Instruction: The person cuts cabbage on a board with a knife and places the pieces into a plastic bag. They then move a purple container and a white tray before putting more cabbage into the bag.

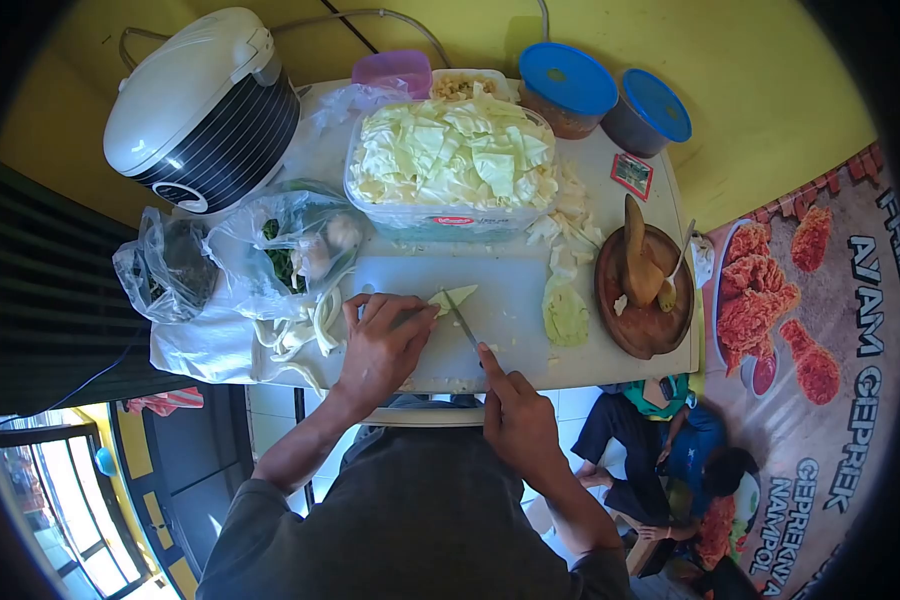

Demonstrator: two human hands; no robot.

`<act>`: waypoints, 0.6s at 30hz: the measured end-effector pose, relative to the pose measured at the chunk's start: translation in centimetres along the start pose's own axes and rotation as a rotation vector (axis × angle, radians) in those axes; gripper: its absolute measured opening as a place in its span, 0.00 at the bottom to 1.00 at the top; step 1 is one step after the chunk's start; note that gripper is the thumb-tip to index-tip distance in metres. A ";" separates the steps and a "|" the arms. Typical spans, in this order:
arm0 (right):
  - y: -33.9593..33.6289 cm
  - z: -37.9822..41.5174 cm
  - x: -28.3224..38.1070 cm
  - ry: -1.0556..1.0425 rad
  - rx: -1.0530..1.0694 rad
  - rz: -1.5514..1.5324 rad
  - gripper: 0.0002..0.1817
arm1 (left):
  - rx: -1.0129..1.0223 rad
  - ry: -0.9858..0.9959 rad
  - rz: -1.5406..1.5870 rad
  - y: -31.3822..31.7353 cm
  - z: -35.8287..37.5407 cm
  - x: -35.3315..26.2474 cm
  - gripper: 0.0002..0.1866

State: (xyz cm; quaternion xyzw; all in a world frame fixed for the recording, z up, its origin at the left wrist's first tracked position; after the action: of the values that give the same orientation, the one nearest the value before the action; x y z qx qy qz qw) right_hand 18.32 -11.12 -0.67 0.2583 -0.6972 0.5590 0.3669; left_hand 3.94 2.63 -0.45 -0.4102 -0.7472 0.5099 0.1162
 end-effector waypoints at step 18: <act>0.2 0.1 1.1 0.003 0.097 0.106 0.37 | 0.019 0.038 0.047 -0.1 0.1 0.7 0.09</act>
State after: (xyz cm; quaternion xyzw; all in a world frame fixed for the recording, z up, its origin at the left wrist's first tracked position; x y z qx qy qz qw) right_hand 17.41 -11.12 0.09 0.2377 -0.6816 0.6110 0.3249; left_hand 3.36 3.06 -0.60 -0.4359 -0.7301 0.5119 0.1223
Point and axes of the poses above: each hand's wrist, its own z-axis away from the middle knuckle, its own y-axis out of the palm, x = y × z, the point moved 7 cm from there along -z, towards the middle knuckle, and after that the axes turned 14 degrees about -z, right-handed, at the moved point
